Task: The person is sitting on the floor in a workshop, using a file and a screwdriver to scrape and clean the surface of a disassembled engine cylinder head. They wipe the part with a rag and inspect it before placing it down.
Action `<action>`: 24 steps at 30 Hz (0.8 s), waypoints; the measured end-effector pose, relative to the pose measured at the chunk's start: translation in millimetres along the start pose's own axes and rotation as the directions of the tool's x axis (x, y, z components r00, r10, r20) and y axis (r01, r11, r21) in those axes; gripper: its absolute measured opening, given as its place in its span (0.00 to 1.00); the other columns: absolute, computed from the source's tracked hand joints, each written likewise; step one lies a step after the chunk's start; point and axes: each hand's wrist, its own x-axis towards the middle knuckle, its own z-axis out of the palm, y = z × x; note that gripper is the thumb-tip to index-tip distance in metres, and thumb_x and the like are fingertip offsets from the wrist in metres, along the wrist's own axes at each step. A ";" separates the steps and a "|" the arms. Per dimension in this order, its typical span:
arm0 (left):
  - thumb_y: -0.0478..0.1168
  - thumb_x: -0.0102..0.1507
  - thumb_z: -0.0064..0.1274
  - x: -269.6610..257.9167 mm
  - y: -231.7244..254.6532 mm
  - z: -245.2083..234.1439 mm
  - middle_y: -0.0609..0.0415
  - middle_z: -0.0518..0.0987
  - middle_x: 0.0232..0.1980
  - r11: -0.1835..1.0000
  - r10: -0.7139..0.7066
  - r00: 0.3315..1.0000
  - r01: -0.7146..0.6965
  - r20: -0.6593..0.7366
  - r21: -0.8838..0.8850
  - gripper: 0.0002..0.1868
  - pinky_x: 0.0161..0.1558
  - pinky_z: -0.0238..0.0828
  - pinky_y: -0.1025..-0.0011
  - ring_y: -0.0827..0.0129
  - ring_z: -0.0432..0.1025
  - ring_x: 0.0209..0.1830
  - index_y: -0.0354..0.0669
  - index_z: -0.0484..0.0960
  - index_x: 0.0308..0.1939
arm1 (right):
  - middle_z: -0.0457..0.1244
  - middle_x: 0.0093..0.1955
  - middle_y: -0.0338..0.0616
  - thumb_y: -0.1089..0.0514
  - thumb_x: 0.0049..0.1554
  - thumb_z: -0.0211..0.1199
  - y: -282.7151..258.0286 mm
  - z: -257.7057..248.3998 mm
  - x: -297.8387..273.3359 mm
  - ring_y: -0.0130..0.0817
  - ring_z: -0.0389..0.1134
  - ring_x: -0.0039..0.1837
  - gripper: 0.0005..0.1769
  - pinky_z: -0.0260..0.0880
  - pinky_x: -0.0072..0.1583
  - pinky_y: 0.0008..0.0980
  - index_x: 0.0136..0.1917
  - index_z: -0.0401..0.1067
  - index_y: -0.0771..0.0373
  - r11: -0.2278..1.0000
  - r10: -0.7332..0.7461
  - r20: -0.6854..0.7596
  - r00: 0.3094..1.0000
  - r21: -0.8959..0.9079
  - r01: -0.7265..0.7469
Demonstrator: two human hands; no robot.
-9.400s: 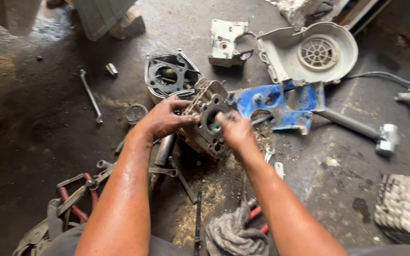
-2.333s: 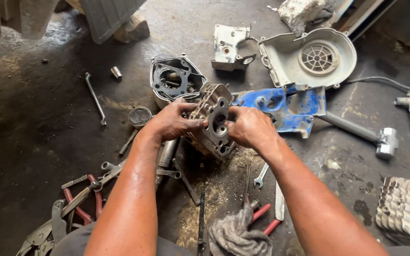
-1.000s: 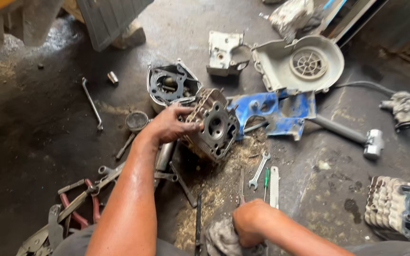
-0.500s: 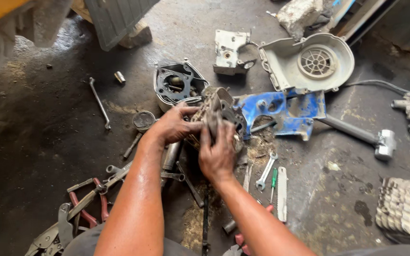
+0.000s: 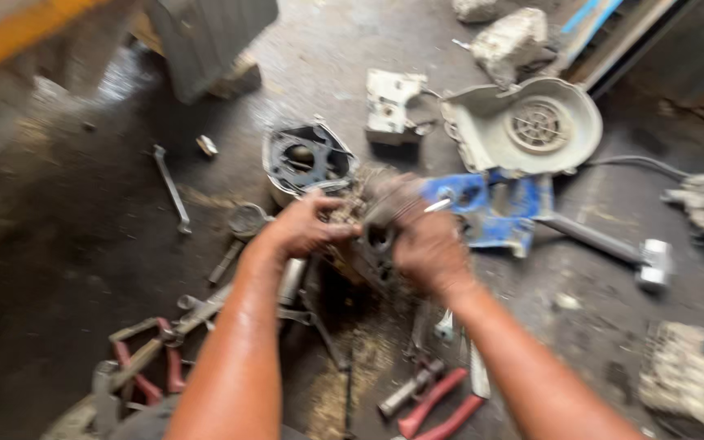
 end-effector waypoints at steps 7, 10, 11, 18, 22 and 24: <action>0.59 0.49 0.70 -7.1 10.6 -2.5 0.41 0.69 0.72 0.998 -0.044 0.997 0.041 0.059 0.043 0.40 0.65 0.68 0.60 0.51 0.70 0.69 0.48 0.82 0.63 | 0.60 0.75 0.53 0.65 0.44 0.54 -15.4 35.6 -39.2 0.55 0.63 0.71 0.31 0.63 0.69 0.48 0.62 0.76 0.56 0.975 -0.168 -0.363 0.916 0.078 0.210; 0.58 0.50 0.74 -10.1 8.4 -8.6 0.43 0.59 0.78 0.991 -0.052 0.999 0.051 0.001 0.127 0.41 0.70 0.61 0.62 0.52 0.62 0.73 0.50 0.80 0.64 | 0.70 0.60 0.60 0.52 0.61 0.52 -6.0 -12.3 -14.3 0.51 0.73 0.58 0.18 0.74 0.61 0.47 0.56 0.80 0.55 0.939 0.343 0.061 0.937 -0.059 -0.340; 0.57 0.49 0.73 -6.1 4.9 -5.5 0.43 0.56 0.79 0.995 -0.075 0.997 0.074 0.007 0.069 0.41 0.69 0.64 0.62 0.51 0.64 0.72 0.49 0.81 0.63 | 0.70 0.57 0.65 0.53 0.63 0.51 -2.1 -28.7 -5.0 0.53 0.73 0.55 0.18 0.73 0.58 0.49 0.57 0.79 0.59 0.933 0.361 -0.003 0.933 -0.009 -0.361; 0.54 0.43 0.78 14.1 -25.9 0.1 0.36 0.78 0.67 0.925 0.033 0.993 0.012 0.113 -0.380 0.57 0.55 0.77 0.56 0.48 0.78 0.62 0.47 0.60 0.67 | 0.50 0.83 0.51 0.50 0.66 0.53 -52.4 19.4 26.6 0.58 0.51 0.79 0.26 0.40 0.69 0.82 0.76 0.69 0.50 0.904 -0.425 -0.318 0.847 -0.198 0.379; 0.53 0.44 0.75 0.3 -20.2 -0.4 0.43 0.78 0.63 0.980 -0.128 0.991 0.132 0.034 -0.149 0.46 0.54 0.78 0.61 0.56 0.76 0.58 0.41 0.76 0.64 | 0.50 0.85 0.57 0.60 0.68 0.49 -31.2 66.8 7.5 0.58 0.47 0.85 0.26 0.44 0.82 0.48 0.79 0.63 0.58 0.796 -0.168 -0.514 0.841 0.432 0.423; 0.52 0.43 0.75 3.9 -9.8 3.2 0.39 0.82 0.61 0.962 -0.129 0.991 0.135 0.044 -0.238 0.50 0.50 0.81 0.56 0.52 0.79 0.56 0.38 0.69 0.63 | 0.54 0.80 0.58 0.57 0.64 0.51 -19.4 70.7 -6.2 0.57 0.54 0.81 0.29 0.53 0.79 0.42 0.78 0.60 0.60 0.865 0.043 -0.561 0.827 0.434 0.250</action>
